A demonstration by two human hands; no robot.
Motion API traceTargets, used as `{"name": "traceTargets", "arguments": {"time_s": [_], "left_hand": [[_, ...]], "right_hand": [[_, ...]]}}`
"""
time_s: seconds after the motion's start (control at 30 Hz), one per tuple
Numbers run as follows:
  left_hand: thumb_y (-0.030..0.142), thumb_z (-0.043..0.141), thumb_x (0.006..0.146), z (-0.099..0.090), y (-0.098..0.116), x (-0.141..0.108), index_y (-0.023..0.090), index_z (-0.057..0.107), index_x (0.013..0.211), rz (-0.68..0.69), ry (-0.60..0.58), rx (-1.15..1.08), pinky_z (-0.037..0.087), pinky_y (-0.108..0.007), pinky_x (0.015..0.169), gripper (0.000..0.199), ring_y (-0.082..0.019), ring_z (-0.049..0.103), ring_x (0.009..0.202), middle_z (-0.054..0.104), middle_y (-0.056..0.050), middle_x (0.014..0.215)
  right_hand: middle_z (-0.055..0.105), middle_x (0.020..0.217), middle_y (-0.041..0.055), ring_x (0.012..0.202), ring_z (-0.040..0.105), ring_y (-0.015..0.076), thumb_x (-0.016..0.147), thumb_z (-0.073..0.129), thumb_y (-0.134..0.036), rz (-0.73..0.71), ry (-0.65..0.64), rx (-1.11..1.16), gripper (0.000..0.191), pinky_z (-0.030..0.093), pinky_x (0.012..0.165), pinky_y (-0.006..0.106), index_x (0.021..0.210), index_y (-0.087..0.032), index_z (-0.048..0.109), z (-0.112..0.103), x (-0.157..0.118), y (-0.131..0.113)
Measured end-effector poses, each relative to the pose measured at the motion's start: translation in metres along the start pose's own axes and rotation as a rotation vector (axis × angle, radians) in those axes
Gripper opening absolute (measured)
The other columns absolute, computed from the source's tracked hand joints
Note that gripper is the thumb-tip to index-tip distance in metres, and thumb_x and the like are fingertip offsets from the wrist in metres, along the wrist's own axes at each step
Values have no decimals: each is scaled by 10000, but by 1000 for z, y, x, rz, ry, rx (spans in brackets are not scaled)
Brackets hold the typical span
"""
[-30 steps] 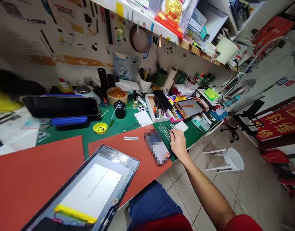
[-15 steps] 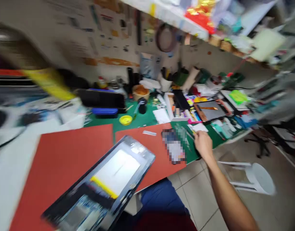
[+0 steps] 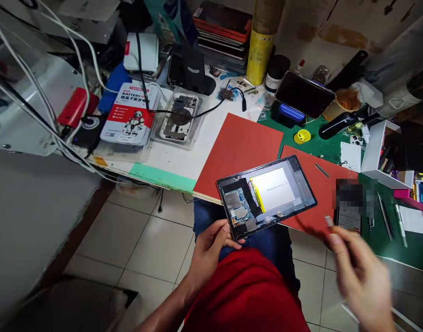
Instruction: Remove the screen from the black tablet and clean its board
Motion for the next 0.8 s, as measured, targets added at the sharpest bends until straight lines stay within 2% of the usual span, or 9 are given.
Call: {"name": "traceTargets", "arguments": {"time_s": [0.03,0.1,0.17,0.23,0.37,0.5,0.6,0.8], "left_hand": [[520,656,1000,1,1,0,165,728,1128,-1,-20,27,621,-343,778,384,-258,813,799,808,-59,915],[530,650,1000,3,3,0,179,729,1095,-5,-55,73,621,-328,782,372,-259,821,823,800,-44,925],[532,660,992,5,5,1,193,726,1057,-10,-79,96,628,-316,771,351,-256,824,829,794,-31,945],[529,669,985,6,7,1,200,723,1052,-10,-93,103,639,-308,748,340,-251,825,829,797,-33,1001],[523,687,973,6,8,2,199,714,1037,-3,-94,107,647,-297,715,331,-240,825,791,805,-43,1059],[509,696,973,4,8,3,198,717,1112,-27,-136,90,663,-334,811,341,-270,829,901,817,-64,1124],[510,699,974,4,8,2,193,709,1173,-42,-158,84,662,-346,854,374,-280,826,944,827,-71,1114],[499,710,970,4,6,0,181,716,1172,-54,-115,68,654,-306,803,377,-271,832,891,833,-69,1088]], "right_hand": [[783,976,91,760,758,248,1026,635,-323,-47,-101,76,173,578,555,349,1147,-326,760,17,-7,-20],[780,959,73,760,759,203,1041,619,-230,-135,-208,213,200,613,633,288,1189,-267,748,43,-20,-50],[776,928,64,738,748,172,1042,619,-171,-168,-261,280,221,605,652,246,1221,-219,740,60,-31,-65],[781,940,69,763,753,168,1049,609,-152,-157,-305,293,226,597,661,230,1231,-196,736,69,-40,-70],[796,964,69,796,771,174,1054,597,-152,-127,-360,296,202,599,704,232,1200,-190,732,72,-51,-73],[802,948,56,763,770,158,1055,581,-141,-121,-415,318,198,589,708,219,1183,-180,728,72,-55,-77],[766,844,16,653,708,128,1065,564,-145,-107,-447,334,189,549,647,210,1155,-181,727,75,-56,-78],[641,721,-31,565,577,112,1099,509,-194,-46,-559,339,207,452,588,230,1094,-208,716,81,-57,-77]]}}
Point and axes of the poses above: each hand's wrist, its own x-axis towards the middle knuckle, its own z-axis out of the palm, y = z × x, the point moved 4 cm from there along x, towards the middle knuckle
